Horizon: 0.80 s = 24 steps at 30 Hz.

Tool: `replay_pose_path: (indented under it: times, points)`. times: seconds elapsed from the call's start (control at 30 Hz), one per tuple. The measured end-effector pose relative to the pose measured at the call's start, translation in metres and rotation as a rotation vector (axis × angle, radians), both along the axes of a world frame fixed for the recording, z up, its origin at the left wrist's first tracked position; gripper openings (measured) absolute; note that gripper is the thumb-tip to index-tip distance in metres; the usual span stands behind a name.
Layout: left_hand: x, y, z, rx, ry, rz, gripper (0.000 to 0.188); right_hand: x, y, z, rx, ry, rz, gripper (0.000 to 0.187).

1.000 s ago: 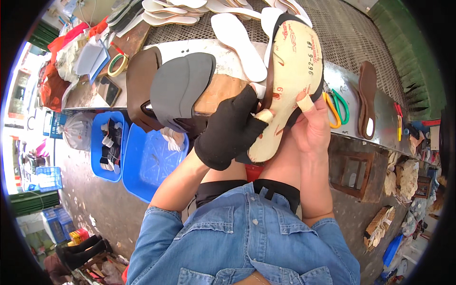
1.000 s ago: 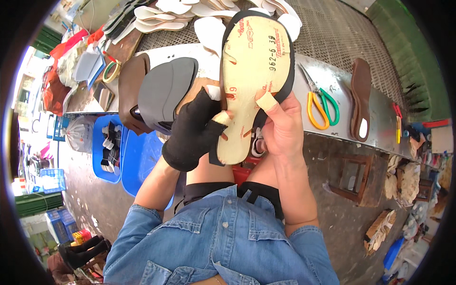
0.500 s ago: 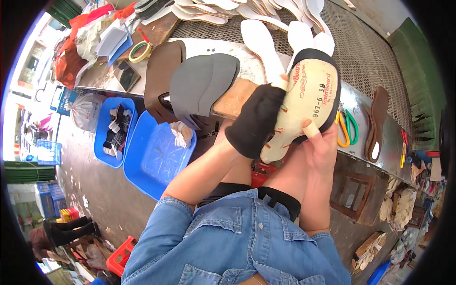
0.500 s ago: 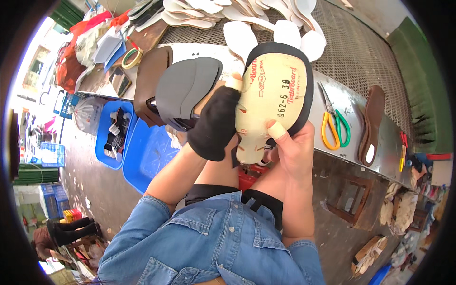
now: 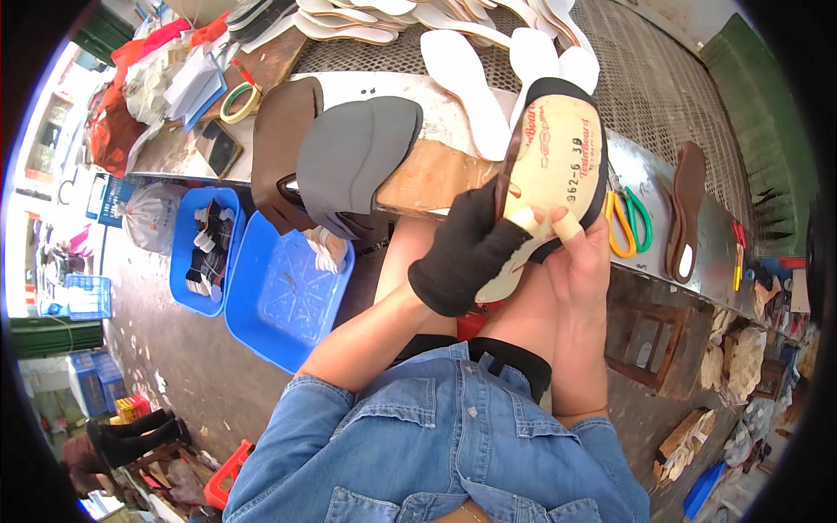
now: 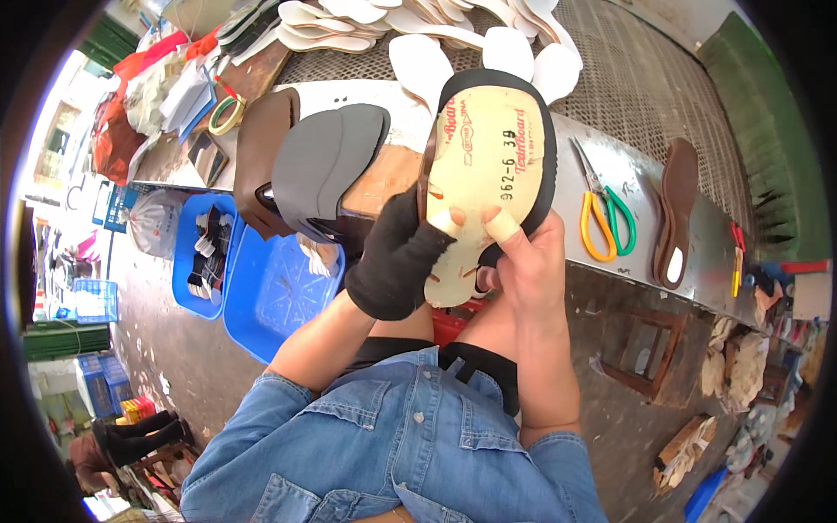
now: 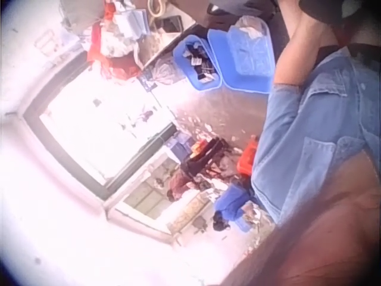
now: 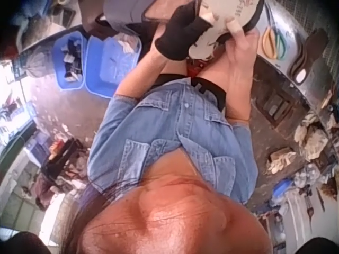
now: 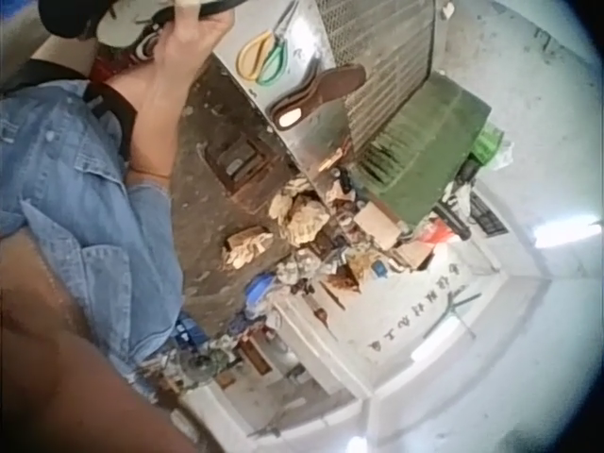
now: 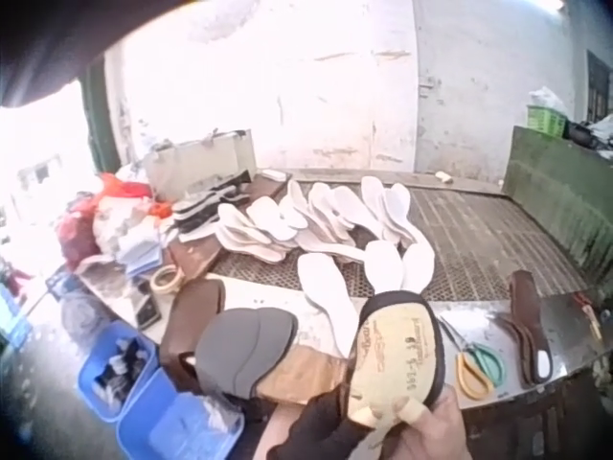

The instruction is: Glueing and assembling the components of shoe soles using a workbench and various shoe parts.

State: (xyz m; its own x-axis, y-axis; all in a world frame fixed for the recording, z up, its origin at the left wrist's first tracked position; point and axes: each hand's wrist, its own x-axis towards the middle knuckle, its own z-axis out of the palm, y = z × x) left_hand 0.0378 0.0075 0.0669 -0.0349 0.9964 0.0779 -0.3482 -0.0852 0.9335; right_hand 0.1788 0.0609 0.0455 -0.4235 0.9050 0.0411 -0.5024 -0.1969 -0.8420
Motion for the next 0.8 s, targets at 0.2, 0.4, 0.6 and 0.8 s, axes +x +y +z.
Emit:
replay_pose_path:
  times: [0.2, 0.4, 0.6, 0.8]
  points:
    - [-0.013, 0.016, -0.008, -0.015, -0.360, 0.283, 0.051, 0.016, 0.005, -0.010, 0.145, -0.336, 0.211, 0.042]
    - [-0.036, 0.009, 0.037, 0.589, 1.333, 0.463, 0.076, 0.041, 0.039, 0.030, 0.841, -1.088, 0.397, 0.034]
    - [-0.034, 0.019, 0.019, -0.158, 1.287, -0.382, 0.046, 0.014, 0.029, 0.075, 1.097, -0.973, 0.006, 0.021]
    - [-0.032, 0.006, -0.017, -0.192, 0.254, 0.074, 0.021, 0.019, -0.005, 0.027, 0.396, -0.670, -0.208, 0.007]
